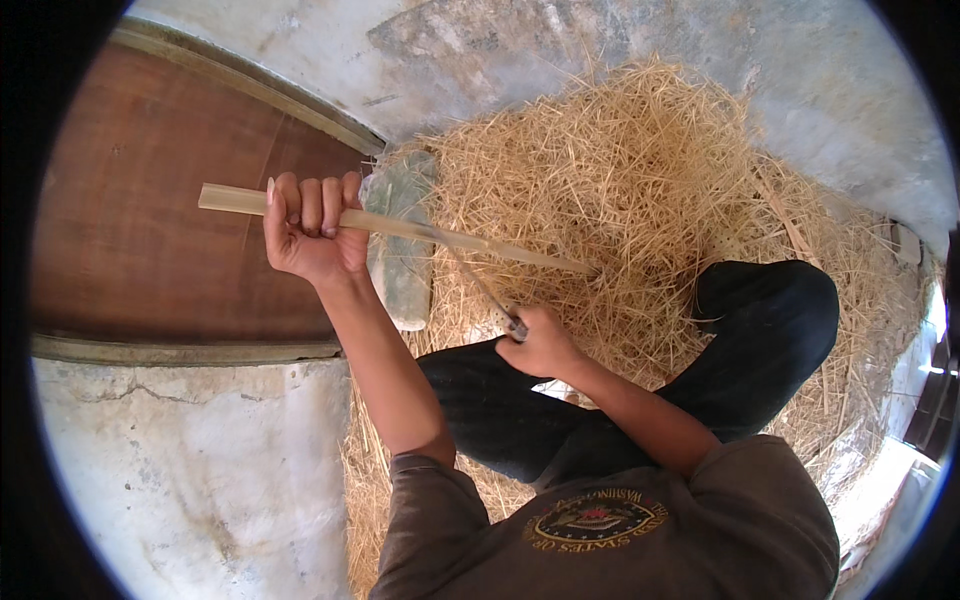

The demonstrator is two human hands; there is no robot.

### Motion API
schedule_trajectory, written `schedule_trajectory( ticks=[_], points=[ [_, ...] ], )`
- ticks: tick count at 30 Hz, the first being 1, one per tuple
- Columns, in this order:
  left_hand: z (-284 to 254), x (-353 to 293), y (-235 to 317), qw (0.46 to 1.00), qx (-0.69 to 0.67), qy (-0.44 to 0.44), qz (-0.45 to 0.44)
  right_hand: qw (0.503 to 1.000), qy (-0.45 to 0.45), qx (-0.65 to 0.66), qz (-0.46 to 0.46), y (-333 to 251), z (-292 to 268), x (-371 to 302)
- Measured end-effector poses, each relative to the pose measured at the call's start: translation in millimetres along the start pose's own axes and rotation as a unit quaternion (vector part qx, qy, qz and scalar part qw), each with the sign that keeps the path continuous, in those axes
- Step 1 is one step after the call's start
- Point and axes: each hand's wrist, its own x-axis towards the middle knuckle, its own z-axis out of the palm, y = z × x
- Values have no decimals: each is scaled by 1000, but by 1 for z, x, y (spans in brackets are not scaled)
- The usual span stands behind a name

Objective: The person sits on a bed of straw and uses a blue utility knife to shave a long, thin bamboo stick. They hold the stick with one hand and scrape along its length with the other, occasionally rotating the stick to work on different sides.

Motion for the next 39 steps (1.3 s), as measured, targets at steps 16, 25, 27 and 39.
schedule_trajectory(
  ticks=[16,25,27,39],
  points=[
    [-17,-14,7,997,-18,-67,15,994,99,-42,-7,71,31,15],
    [-24,-13,8,999,-31,-28,36,983,28,-117,141,141,3,4],
    [-19,-10,3,998,-29,-40,35,989,44,-95,108,126,2,7],
    [82,20,66,889,252,320,211,882,-12,-208,423,282,-45,-36]
  ],
)
